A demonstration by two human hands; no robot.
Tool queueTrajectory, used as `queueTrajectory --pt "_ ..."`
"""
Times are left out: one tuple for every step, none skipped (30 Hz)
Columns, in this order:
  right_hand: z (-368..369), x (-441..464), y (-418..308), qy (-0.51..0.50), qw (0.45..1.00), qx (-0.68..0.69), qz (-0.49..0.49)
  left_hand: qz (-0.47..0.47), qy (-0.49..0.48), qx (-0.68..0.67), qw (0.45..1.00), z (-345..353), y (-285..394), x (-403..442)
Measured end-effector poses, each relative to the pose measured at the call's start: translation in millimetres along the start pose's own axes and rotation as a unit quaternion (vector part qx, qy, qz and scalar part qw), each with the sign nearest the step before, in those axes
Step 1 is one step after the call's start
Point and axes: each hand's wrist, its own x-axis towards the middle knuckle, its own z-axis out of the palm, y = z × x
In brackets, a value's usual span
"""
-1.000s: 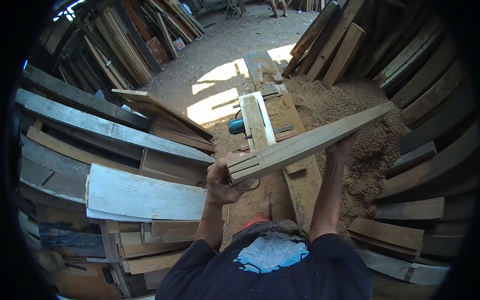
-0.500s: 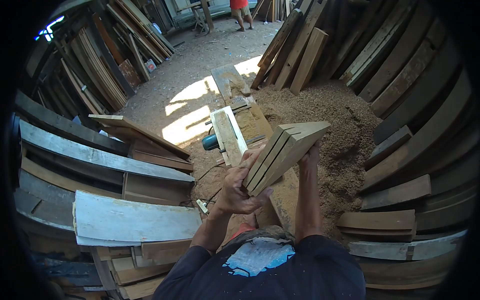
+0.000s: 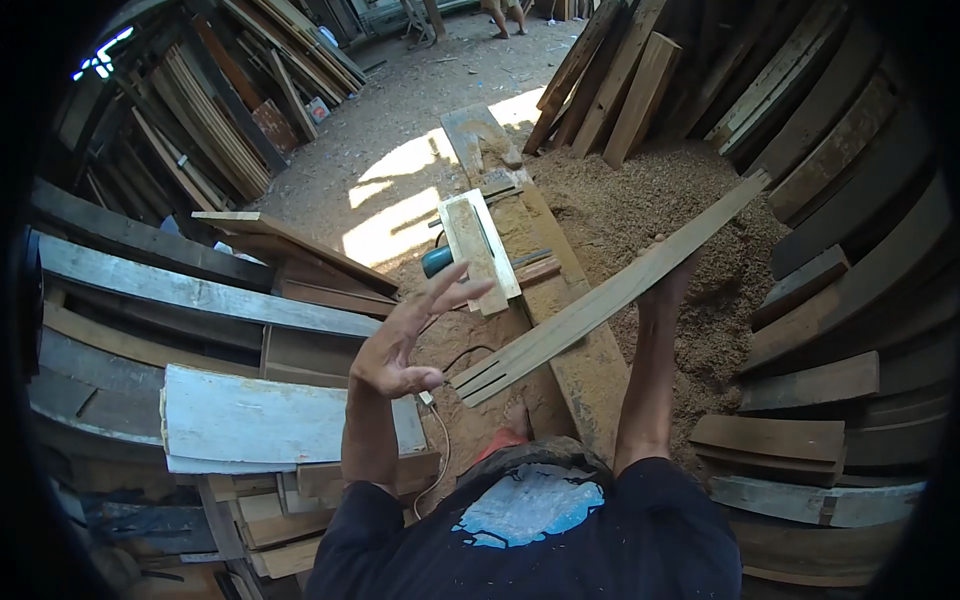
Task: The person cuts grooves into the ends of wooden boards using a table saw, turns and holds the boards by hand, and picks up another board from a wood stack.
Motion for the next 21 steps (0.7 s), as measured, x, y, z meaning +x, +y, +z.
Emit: queueTrajectory --pt "16.8 -2.0 -7.2 -0.062 0.995 0.066 0.029 -0.030 0.007 0.055 0.998 -4.3 8.2 14.1" --pt "34.3 -2.9 -9.5 -0.102 0.994 0.037 0.013 -0.058 0.013 0.111 0.992 -4.1 17.3 34.6" --pt "53.8 -3.4 -8.5 -0.143 0.990 0.008 -0.005 -0.085 0.017 0.166 0.982 -2.8 23.3 57.3" --pt "75.3 -4.2 -7.7 -0.184 0.982 -0.021 -0.023 -0.064 0.011 0.191 0.979 -1.0 25.6 82.4" --pt "101.8 -7.8 -9.2 -0.207 0.977 -0.048 -0.014 -0.043 0.005 0.216 0.976 2.0 24.4 107.5" --pt "123.9 -9.6 -7.1 -0.230 0.970 -0.077 -0.005 0.023 0.028 0.248 0.968 7.4 18.3 133.5" --pt "136.9 -3.7 -0.1 -0.253 0.963 -0.093 0.017 0.092 0.050 0.277 0.955 9.1 14.5 153.5" --pt "165.6 -10.4 6.1 -0.251 0.956 -0.150 -0.020 0.024 0.040 0.193 0.980 6.4 24.7 165.2" --pt "194.4 -17.0 12.2 -0.246 0.945 -0.207 -0.056 -0.045 0.027 0.107 0.993 4.8 41.8 177.8" --pt "212.7 -16.1 13.3 -0.312 0.913 -0.254 -0.063 -0.038 0.041 0.022 0.998 -0.5 35.5 179.8" --pt "230.9 -15.3 14.4 -0.376 0.875 -0.296 -0.076 -0.029 0.053 -0.065 0.996 -5.8 29.1 181.8" --pt "247.8 -20.6 15.1 -0.347 0.837 -0.403 -0.127 -0.019 0.065 -0.149 0.986 -11.1 22.8 184.0" --pt "251.8 -12.4 19.0 -0.366 0.820 -0.421 -0.128 0.029 0.097 -0.149 0.984 -11.9 24.4 184.2" --pt "255.3 -2.5 24.6 -0.391 0.800 -0.438 -0.124 0.075 0.136 -0.147 0.977 -11.8 24.4 182.0" --pt "260.0 1.2 31.6 -0.380 0.800 -0.450 -0.114 0.048 0.182 -0.127 0.974 -11.3 25.2 179.5" --pt "264.7 3.4 38.6 -0.369 0.800 -0.461 -0.104 0.071 0.211 -0.119 0.968 -15.3 17.9 179.2" --pt "266.4 4.4 43.5 -0.359 0.800 -0.471 -0.095 0.096 0.239 -0.108 0.960 -23.0 6.4 181.8" --pt "263.2 3.5 47.1 -0.365 0.805 -0.458 -0.095 0.120 0.266 -0.098 0.951 -29.2 0.5 183.8" --pt "258.4 1.7 49.4 -0.369 0.810 -0.445 -0.096 0.138 0.272 -0.101 0.947 -33.8 -1.6 185.2" --pt "254.2 -0.1 49.9 -0.375 0.814 -0.433 -0.096 0.157 0.291 -0.085 0.940 -38.9 -5.9 186.5" --pt "248.8 -5.5 41.1 -0.391 0.802 -0.451 -0.037 0.174 0.310 -0.070 0.932 -44.3 -12.2 187.7"
